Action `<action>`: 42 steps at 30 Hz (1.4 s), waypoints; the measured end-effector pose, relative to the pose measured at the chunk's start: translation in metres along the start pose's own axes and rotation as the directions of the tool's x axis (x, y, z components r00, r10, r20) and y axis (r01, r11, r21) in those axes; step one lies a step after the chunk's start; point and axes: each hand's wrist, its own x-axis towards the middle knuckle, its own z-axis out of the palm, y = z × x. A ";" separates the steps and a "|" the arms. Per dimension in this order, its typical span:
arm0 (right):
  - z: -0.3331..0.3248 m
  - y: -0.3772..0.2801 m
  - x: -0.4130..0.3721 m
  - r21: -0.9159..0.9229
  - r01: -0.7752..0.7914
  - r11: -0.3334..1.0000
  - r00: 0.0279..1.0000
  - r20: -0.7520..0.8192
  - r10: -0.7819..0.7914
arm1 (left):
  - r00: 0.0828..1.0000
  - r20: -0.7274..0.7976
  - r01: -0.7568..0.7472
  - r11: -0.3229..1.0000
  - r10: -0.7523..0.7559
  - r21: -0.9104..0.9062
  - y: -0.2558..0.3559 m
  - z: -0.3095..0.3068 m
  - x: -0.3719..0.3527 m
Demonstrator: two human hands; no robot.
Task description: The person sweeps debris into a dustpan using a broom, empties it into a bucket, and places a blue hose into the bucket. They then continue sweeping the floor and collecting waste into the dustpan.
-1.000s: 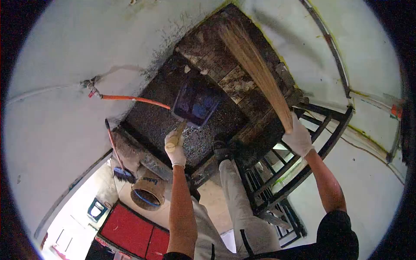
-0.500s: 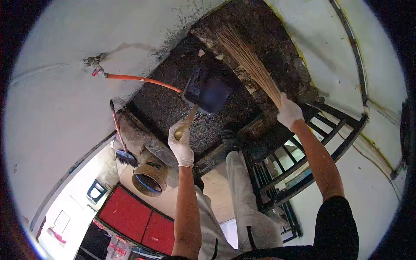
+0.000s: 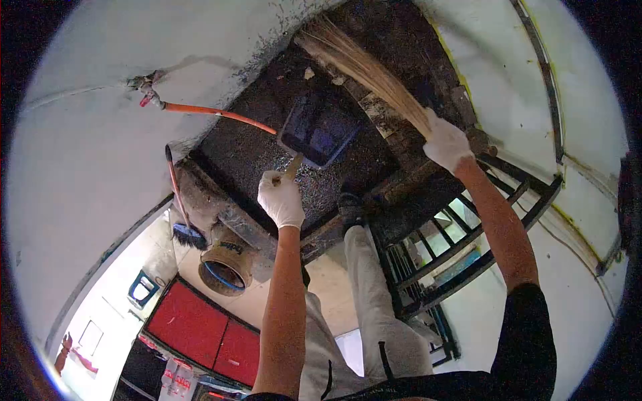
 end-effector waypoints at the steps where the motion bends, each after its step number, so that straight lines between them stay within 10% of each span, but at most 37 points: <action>1: 0.008 -0.007 0.013 -0.036 0.026 0.999 0.999 0.043 -0.024 | 1.000 0.005 -0.003 1.000 0.003 0.009 0.002 0.000 0.002; 9: 0.089 0.057 -0.054 -0.023 -0.082 0.996 0.993 0.086 0.084 | 0.998 0.029 -0.054 0.998 0.052 0.043 0.004 0.001 0.005; 17: 0.020 0.084 -0.143 0.012 -0.108 0.994 0.994 0.013 0.108 | 0.996 0.074 -0.035 0.998 0.039 -0.060 0.002 -0.009 0.005; 29: 0.057 0.039 0.015 0.030 -0.144 0.989 0.985 0.101 0.141 | 0.923 0.094 -0.382 0.917 0.373 0.114 0.041 0.012 0.035; 35: 0.120 0.089 -0.105 0.039 -0.186 0.982 0.969 0.170 0.177 | 0.955 0.116 -0.282 0.956 0.272 0.083 0.033 0.007 0.066; 42: 0.041 0.071 -0.169 0.275 -0.203 0.940 0.977 -0.014 0.215 | 0.978 0.154 -0.138 0.990 0.141 -0.028 0.041 0.013 0.060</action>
